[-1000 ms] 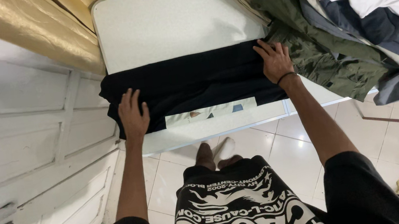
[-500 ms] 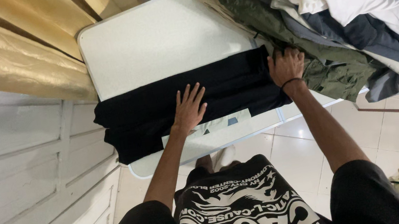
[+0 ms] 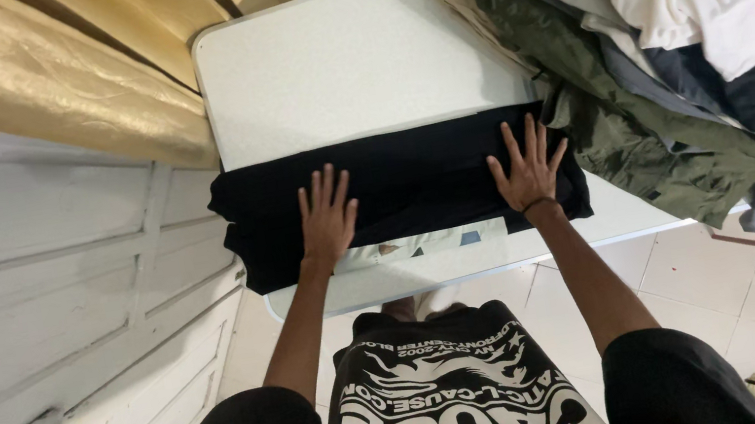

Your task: The person folds a black t-shirt on a small white table, smoothing the fabric by hand and making multiple folds to reach a final square shape.

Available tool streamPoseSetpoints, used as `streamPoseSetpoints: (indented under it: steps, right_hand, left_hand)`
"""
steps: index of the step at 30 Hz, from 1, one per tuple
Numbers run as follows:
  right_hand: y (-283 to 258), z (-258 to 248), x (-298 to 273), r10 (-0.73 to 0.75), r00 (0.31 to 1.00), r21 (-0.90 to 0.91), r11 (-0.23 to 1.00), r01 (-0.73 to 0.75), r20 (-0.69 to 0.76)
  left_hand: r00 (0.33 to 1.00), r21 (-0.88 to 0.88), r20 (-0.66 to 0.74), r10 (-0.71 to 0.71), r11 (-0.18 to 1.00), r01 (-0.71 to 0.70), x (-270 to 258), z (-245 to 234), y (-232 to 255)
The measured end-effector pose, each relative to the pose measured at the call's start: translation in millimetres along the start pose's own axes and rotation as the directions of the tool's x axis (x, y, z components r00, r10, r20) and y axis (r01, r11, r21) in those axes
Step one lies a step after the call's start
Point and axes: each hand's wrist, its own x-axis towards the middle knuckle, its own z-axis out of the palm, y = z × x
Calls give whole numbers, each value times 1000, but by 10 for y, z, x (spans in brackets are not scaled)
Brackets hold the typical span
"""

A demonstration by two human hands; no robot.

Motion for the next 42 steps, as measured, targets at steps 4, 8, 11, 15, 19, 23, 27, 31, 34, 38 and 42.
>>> streamPoseSetpoints:
  steps: [4, 8, 11, 15, 19, 23, 27, 31, 34, 38, 42]
  right_hand:
    - [49, 70, -78, 2, 999, 23, 1000, -1, -34]
    - [9, 70, -82, 27, 999, 19, 999, -26, -31]
    - [-7, 66, -74, 21, 999, 13, 1000, -21, -30]
    - [-28, 64, -87, 29, 999, 5, 1000, -29, -24]
    - [-13, 71, -81, 49, 999, 10, 999, -49, -13]
    - [-1, 85, -71, 50, 999, -7, 999, -50, -8]
    - [1, 95, -107, 66, 998, 5, 998, -66, -5]
    - [-8, 98, -154, 99, 995, 24, 995, -99, -8]
    - [1, 137, -249, 133, 991, 8, 991, -133, -33]
    - [-12, 222, -349, 223, 973, 4, 975, -224, -65]
    - [-42, 268, -468, 337, 937, 41, 941, -335, -93]
  left_hand:
    - [826, -195, -254, -503, 863, 466, -428, 57, -808]
    - [479, -738, 122, -869, 244, 630, -741, 35, -1382]
    - [535, -836, 529, -659, -295, 462, -777, -79, -1570]
    - [556, -795, 597, -579, -329, 510, -666, -138, -1705]
    - [720, -878, 479, -501, -282, 387, -440, -21, -1916]
    - [613, -833, 546, -571, -286, 475, -283, 29, -1999]
    - [596, -892, 328, -733, -33, 451, -303, -1, -1944]
    - [634, -937, 71, -770, 166, 306, -269, -192, -1930]
    - [707, -896, -78, -703, 360, 259, -65, -308, -2009]
    - [785, -867, -279, -553, 497, 42, 406, -449, -2095]
    - [783, -743, -354, -510, 663, 96, 1011, -551, -2108]
